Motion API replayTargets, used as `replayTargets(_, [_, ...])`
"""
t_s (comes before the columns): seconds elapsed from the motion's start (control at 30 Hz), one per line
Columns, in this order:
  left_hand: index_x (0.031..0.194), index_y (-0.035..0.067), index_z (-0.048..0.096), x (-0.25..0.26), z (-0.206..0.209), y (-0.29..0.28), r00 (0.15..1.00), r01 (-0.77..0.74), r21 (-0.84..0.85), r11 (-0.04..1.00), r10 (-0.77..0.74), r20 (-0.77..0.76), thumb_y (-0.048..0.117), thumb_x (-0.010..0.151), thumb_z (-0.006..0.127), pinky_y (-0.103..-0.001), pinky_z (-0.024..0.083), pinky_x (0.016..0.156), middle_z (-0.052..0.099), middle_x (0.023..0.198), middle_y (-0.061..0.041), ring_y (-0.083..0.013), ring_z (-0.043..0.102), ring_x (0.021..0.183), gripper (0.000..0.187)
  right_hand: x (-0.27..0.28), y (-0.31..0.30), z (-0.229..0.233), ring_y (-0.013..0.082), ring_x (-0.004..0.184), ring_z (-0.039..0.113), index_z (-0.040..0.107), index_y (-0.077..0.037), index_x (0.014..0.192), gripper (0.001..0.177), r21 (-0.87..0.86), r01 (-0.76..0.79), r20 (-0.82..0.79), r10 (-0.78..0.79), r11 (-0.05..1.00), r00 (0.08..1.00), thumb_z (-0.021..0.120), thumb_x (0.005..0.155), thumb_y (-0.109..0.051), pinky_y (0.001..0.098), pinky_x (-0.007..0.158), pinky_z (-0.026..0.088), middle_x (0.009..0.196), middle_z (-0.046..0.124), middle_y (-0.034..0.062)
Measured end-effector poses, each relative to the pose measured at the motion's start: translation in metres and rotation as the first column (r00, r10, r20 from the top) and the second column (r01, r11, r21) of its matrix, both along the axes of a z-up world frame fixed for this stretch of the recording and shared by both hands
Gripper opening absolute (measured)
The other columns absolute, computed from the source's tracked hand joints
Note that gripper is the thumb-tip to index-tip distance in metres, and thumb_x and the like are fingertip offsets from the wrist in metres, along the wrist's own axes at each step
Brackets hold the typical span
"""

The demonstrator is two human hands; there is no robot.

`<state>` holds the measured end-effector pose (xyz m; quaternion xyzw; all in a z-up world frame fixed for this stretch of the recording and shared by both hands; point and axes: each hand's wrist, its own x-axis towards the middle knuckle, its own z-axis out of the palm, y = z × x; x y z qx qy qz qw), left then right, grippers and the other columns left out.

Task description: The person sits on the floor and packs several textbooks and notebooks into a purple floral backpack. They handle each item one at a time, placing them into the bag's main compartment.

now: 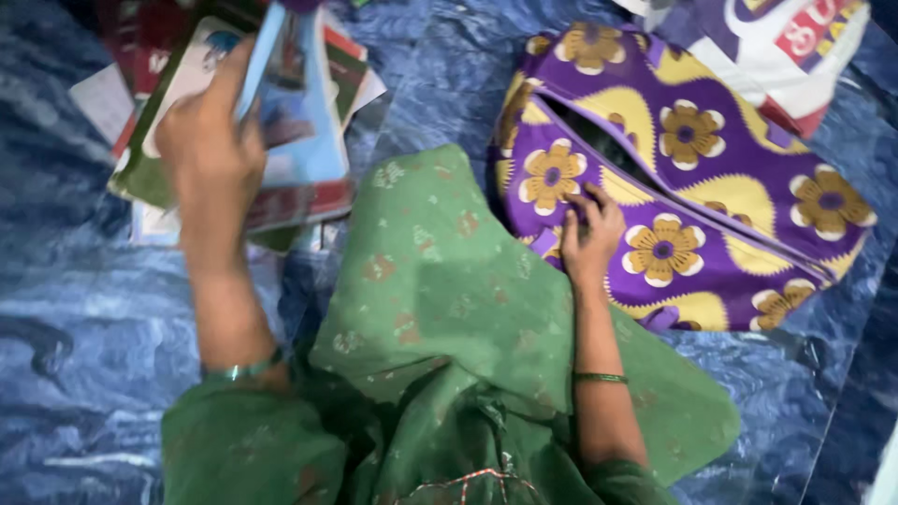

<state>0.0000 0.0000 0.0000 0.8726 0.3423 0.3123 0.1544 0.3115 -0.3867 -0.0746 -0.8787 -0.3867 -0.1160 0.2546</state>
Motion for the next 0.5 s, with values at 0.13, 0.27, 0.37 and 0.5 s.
replayTargets(0.13, [0.138,0.02,0.072,-0.003,0.074,-0.033,0.99,0.138,0.06,0.989,-0.135,-0.045,-0.006,0.083,0.075,-0.042,0.051,0.069,0.07,0.088,-0.013,-0.0314,0.061,0.073,0.06,-0.01,0.007,0.021,0.0361,0.124,0.058,0.074,-0.011,0.112,0.022,0.012,-0.001,-0.001,0.001,1.0,1.0,0.071,0.091,-0.008,0.0464,0.108,0.041,0.132,0.065,0.014])
replayTargets(0.27, [0.135,0.016,0.07,0.017,0.127,-0.06,0.942,0.301,0.129,0.945,-0.316,0.116,-0.003,0.086,0.08,-0.038,0.048,0.073,0.075,0.113,-0.007,-0.0276,0.06,0.077,0.053,-0.008,0.005,0.027,0.0348,0.124,0.059,0.075,-0.011,0.112,0.02,0.021,-0.026,-0.066,0.027,0.999,0.997,0.071,0.092,-0.013,0.0454,0.108,0.041,0.131,0.065,0.0136])
replayTargets(0.37, [0.132,0.014,0.07,0.045,0.151,-0.078,0.872,0.402,0.185,0.897,-0.437,0.222,-0.009,0.085,0.076,-0.036,0.047,0.074,0.077,0.122,-0.006,-0.0257,0.059,0.078,0.052,0.003,-0.01,0.025,0.0297,0.127,0.061,0.068,-0.009,0.124,0.03,0.178,-0.03,-0.325,0.088,0.984,0.942,0.067,0.099,-0.023,0.0423,0.112,0.043,0.133,0.066,0.0098])
replayTargets(0.5, [0.137,0.011,0.069,0.101,0.15,-0.103,0.708,0.62,0.008,0.785,-0.564,0.425,-0.007,0.091,0.074,-0.031,0.046,0.076,0.078,0.123,-0.006,-0.0224,0.061,0.078,0.05,0.024,-0.041,0.02,0.0274,0.143,0.05,0.049,-0.004,0.151,0.052,0.531,-0.043,-0.551,0.384,0.846,0.741,0.056,0.109,-0.035,0.0417,0.123,0.037,0.15,0.057,0.01])
